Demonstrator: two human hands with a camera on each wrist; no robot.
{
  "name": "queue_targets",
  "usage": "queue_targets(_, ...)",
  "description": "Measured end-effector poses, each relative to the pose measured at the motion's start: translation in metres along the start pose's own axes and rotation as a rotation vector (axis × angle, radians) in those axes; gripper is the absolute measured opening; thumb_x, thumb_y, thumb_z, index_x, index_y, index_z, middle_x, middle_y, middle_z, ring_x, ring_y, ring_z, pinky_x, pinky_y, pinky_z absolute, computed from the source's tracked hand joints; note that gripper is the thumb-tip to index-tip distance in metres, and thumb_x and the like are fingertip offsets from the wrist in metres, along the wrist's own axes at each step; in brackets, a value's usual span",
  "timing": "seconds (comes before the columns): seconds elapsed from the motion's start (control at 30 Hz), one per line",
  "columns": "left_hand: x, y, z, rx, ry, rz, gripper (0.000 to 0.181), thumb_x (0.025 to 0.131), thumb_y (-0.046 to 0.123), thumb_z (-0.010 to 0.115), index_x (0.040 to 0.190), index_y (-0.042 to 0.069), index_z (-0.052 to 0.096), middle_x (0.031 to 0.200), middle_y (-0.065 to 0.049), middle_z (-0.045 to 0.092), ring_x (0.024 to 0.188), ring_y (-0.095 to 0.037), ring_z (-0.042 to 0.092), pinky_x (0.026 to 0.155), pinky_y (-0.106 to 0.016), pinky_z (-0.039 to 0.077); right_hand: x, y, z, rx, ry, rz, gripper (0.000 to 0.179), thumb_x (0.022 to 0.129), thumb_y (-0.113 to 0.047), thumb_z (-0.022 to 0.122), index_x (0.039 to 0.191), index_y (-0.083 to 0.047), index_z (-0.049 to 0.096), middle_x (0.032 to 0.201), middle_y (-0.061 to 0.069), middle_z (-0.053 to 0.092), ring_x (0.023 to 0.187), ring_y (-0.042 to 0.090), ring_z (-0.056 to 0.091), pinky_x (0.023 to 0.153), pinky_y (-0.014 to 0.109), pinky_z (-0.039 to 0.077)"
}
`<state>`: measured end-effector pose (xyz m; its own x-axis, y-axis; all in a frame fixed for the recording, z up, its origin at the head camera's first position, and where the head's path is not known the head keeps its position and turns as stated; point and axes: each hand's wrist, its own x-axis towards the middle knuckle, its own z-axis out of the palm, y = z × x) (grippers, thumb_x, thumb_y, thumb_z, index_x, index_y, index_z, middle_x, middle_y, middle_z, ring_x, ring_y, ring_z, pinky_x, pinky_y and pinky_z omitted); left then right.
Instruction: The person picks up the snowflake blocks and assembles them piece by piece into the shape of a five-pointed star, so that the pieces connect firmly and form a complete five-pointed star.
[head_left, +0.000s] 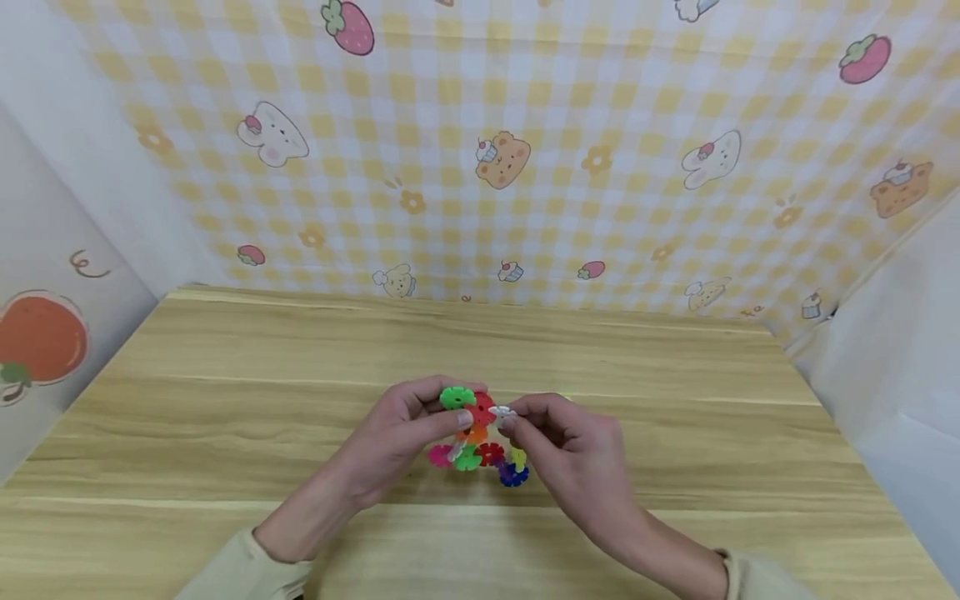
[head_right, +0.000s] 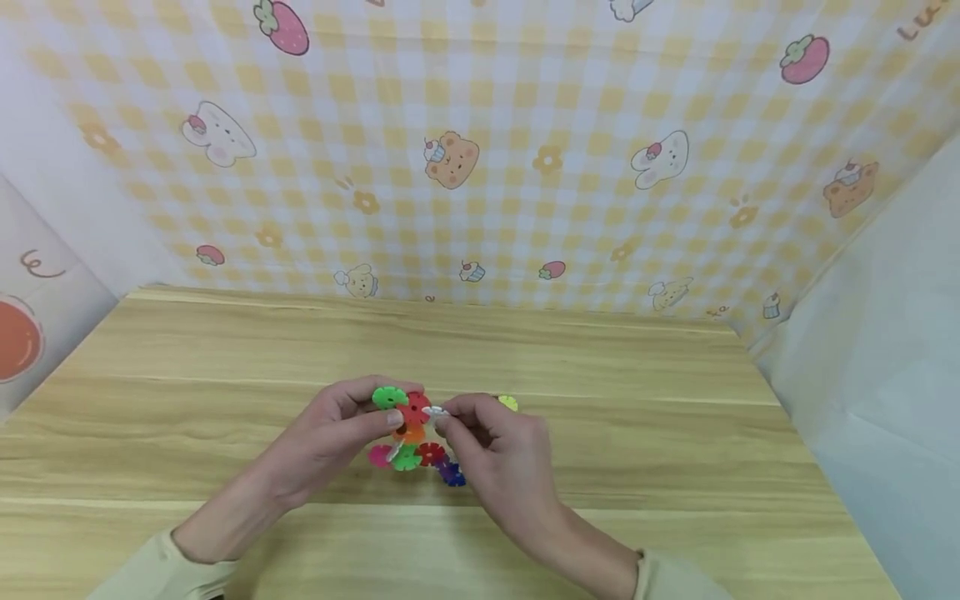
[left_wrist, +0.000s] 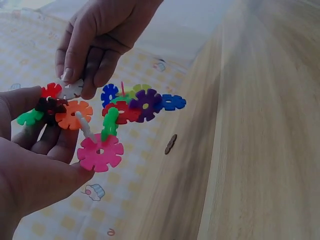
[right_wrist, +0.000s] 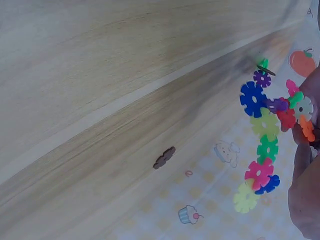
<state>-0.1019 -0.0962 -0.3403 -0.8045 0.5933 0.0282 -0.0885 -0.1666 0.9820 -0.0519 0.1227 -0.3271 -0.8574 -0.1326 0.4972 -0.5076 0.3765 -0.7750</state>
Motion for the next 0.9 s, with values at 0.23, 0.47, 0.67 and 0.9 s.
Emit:
queue_targets(0.23,-0.003,0.000,-0.009,0.073,-0.023,-0.015,0.034,0.102,0.016,0.063,0.129,-0.004,0.063,0.121,-0.011,0.072,0.111,-0.026,0.069,0.098,-0.038,0.055,0.006,-0.003,0.003,0.075,-0.060,0.237,0.003,0.093,-0.004,0.074,0.096,-0.003,0.074,0.083,0.004,0.076,0.072,0.019,0.074,0.065,0.029,0.062)
queue_targets(0.47,-0.002,0.011,-0.004,0.185,0.090,-0.066,0.035,0.095,0.024,0.074,0.123,0.002,0.069,0.105,-0.011,0.074,0.090,-0.020,0.066,0.079,-0.030,0.056,0.020,-0.006,0.006,0.174,-0.122,0.384,0.005,0.094,0.000,0.071,0.098,0.001,0.073,0.085,0.012,0.076,0.077,0.023,0.076,0.070,0.031,0.063)
queue_targets(0.67,-0.001,0.013,-0.007,0.230,0.201,-0.105,0.033,0.094,0.026,0.075,0.118,0.004,0.070,0.095,-0.005,0.071,0.084,-0.019,0.059,0.075,-0.029,0.051,0.032,-0.006,0.014,0.255,-0.199,0.508,0.013,0.096,-0.008,0.071,0.102,0.003,0.072,0.089,0.014,0.077,0.084,0.029,0.076,0.074,0.034,0.063)
queue_targets(0.9,-0.019,0.023,-0.038,0.155,0.305,-0.193,0.038,0.092,0.024,0.075,0.121,0.000,0.070,0.109,-0.009,0.073,0.097,-0.020,0.066,0.086,-0.032,0.056,0.046,0.008,0.015,0.264,-0.195,0.587,0.024,0.103,-0.015,0.062,0.112,0.006,0.069,0.097,0.017,0.075,0.083,0.025,0.075,0.073,0.036,0.063)
